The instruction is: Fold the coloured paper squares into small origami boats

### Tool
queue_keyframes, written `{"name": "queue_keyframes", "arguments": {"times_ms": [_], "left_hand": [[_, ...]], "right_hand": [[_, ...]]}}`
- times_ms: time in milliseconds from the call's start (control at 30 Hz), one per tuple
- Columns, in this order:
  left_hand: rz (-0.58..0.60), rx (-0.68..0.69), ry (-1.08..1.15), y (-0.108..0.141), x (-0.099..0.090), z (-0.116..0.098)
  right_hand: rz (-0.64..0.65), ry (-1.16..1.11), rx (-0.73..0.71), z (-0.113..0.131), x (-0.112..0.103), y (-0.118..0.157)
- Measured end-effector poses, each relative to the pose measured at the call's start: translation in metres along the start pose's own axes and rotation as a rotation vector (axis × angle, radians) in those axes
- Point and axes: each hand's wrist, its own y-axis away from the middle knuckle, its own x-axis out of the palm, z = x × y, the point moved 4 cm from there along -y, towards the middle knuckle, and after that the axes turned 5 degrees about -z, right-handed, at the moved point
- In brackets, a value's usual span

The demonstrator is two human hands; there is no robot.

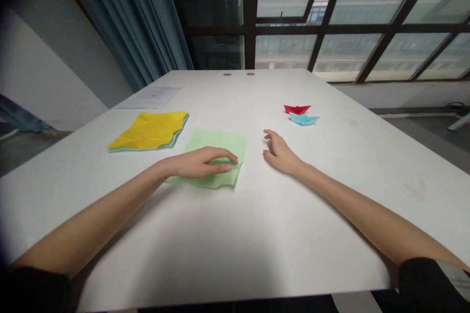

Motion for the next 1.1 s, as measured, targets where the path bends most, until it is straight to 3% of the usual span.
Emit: {"name": "queue_keyframes", "arguments": {"times_ms": [133,233,333,433,633,800,933,1100], "left_hand": [[0.039,-0.085,0.031,0.008,-0.013,0.022],[0.097,-0.162,-0.204,0.013,-0.019,0.048],[0.192,-0.239,-0.293,0.013,-0.011,0.067],[0.204,-0.207,-0.281,0.007,0.004,0.066],[0.079,-0.159,-0.33,-0.01,0.034,0.045],[-0.045,-0.157,-0.383,-0.016,0.051,0.04],[-0.103,-0.138,-0.4,-0.017,0.05,0.045],[-0.215,-0.24,-0.451,-0.016,0.039,0.069]], "right_hand": [[-0.077,0.063,-0.03,0.002,-0.008,-0.003],[-0.051,0.07,-0.047,0.011,-0.012,-0.005],[-0.014,0.074,-0.07,0.023,-0.013,-0.007],[0.01,0.095,-0.109,0.029,-0.01,-0.008],[-0.017,0.112,-0.058,0.013,-0.011,-0.013],[0.097,0.234,-0.093,0.001,-0.014,-0.013],[0.153,0.295,-0.129,-0.008,-0.015,-0.008],[0.141,0.32,-0.107,-0.032,-0.016,0.001]]}}
